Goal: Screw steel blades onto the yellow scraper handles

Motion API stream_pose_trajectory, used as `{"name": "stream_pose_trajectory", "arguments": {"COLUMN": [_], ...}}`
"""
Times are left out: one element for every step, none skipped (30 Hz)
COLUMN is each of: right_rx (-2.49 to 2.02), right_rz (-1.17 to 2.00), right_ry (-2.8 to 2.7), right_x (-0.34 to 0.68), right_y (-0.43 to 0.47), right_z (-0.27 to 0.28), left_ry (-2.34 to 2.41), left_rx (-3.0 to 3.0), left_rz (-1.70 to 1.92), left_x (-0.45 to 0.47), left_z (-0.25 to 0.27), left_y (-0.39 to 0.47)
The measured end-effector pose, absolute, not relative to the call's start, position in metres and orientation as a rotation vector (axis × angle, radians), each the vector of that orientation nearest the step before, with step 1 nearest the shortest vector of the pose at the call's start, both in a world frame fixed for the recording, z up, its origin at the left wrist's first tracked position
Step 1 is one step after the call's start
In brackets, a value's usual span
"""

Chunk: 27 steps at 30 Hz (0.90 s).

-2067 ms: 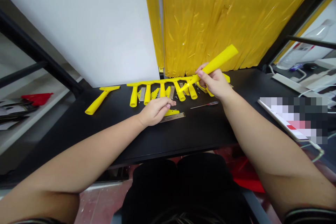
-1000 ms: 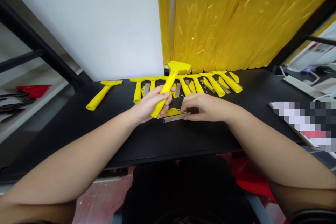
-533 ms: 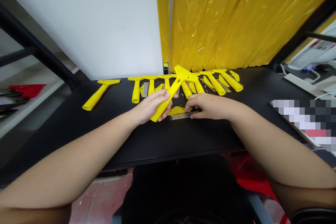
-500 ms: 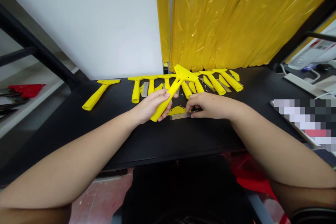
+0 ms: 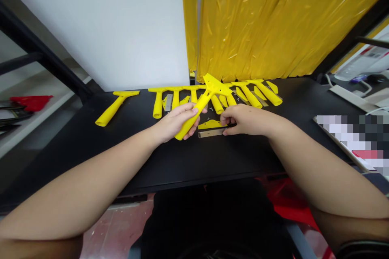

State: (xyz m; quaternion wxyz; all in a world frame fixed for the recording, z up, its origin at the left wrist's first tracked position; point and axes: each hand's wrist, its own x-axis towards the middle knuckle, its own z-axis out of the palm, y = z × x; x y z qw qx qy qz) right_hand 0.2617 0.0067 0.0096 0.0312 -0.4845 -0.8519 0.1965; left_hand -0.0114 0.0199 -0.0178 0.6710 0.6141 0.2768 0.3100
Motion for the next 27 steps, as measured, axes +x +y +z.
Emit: {"name": "stream_pose_trajectory", "arguments": {"right_rx": [-1.465,-1.433,-1.397,-1.364,-1.341,-1.332,-1.334,-1.345,-1.365,-1.388,-1.405,-1.413,-1.411,-1.401,-1.380,-1.351,-1.316,-1.277,-1.239,-1.207,-1.180,-1.160,-1.147,-1.140,-1.136,-1.131,-1.125], "right_rz": [0.607,0.606,0.606,0.614,0.627,0.641,0.655,0.667,0.679,0.693,0.705,0.712,0.716,0.717,0.719,0.722,0.725,0.728,0.730,0.732,0.735,0.742,0.748,0.755,0.768,0.793,0.835], "right_ry": [-2.635,-2.649,-2.663,-2.675,-2.683,-2.687,-2.688,-2.687,-2.686,-2.685,-2.687,-2.691,-2.695,-2.698,-2.699,-2.697,-2.693,-2.687,-2.681,-2.675,-2.668,-2.660,-2.650,-2.636,-2.611,-2.571,-2.515], "right_x": [0.2616,0.2613,0.2610,0.2607,0.2603,0.2598,0.2592,0.2587,0.2581,0.2576,0.2571,0.2567,0.2563,0.2560,0.2558,0.2557,0.2556,0.2555,0.2553,0.2552,0.2549,0.2547,0.2544,0.2543,0.2544,0.2549,0.2557], "right_y": [0.0068,0.0069,0.0070,0.0070,0.0070,0.0069,0.0067,0.0066,0.0064,0.0062,0.0061,0.0059,0.0058,0.0057,0.0055,0.0054,0.0052,0.0049,0.0046,0.0044,0.0042,0.0040,0.0039,0.0039,0.0041,0.0044,0.0049], "right_z": [0.0096,0.0095,0.0093,0.0090,0.0086,0.0083,0.0079,0.0076,0.0072,0.0069,0.0064,0.0060,0.0055,0.0051,0.0047,0.0045,0.0044,0.0044,0.0046,0.0050,0.0054,0.0060,0.0067,0.0073,0.0080,0.0085,0.0089], "left_ry": [0.626,0.630,0.633,0.635,0.635,0.634,0.630,0.626,0.623,0.621,0.620,0.620,0.623,0.627,0.632,0.636,0.638,0.639,0.638,0.638,0.638,0.640,0.642,0.641,0.638,0.636,0.635], "left_rx": [1.384,1.385,1.387,1.389,1.390,1.390,1.390,1.389,1.389,1.388,1.388,1.389,1.388,1.386,1.383,1.381,1.379,1.377,1.377,1.377,1.376,1.374,1.371,1.367,1.362,1.356,1.350], "left_rz": [0.697,0.694,0.690,0.687,0.685,0.684,0.684,0.681,0.679,0.675,0.673,0.672,0.673,0.675,0.677,0.678,0.679,0.682,0.686,0.692,0.697,0.703,0.709,0.718,0.730,0.746,0.764], "left_x": [-0.0114,-0.0114,-0.0114,-0.0114,-0.0114,-0.0113,-0.0113,-0.0112,-0.0112,-0.0111,-0.0111,-0.0110,-0.0109,-0.0108,-0.0108,-0.0108,-0.0109,-0.0111,-0.0114,-0.0118,-0.0121,-0.0123,-0.0124,-0.0124,-0.0122,-0.0119,-0.0115], "left_z": [-0.0176,-0.0175,-0.0175,-0.0174,-0.0175,-0.0176,-0.0178,-0.0181,-0.0184,-0.0188,-0.0191,-0.0194,-0.0195,-0.0194,-0.0191,-0.0187,-0.0182,-0.0176,-0.0171,-0.0166,-0.0162,-0.0158,-0.0154,-0.0148,-0.0141,-0.0132,-0.0122], "left_y": [0.0198,0.0198,0.0198,0.0199,0.0200,0.0201,0.0203,0.0204,0.0206,0.0207,0.0208,0.0207,0.0206,0.0204,0.0202,0.0200,0.0198,0.0198,0.0200,0.0203,0.0206,0.0210,0.0212,0.0213,0.0212,0.0209,0.0204]}}
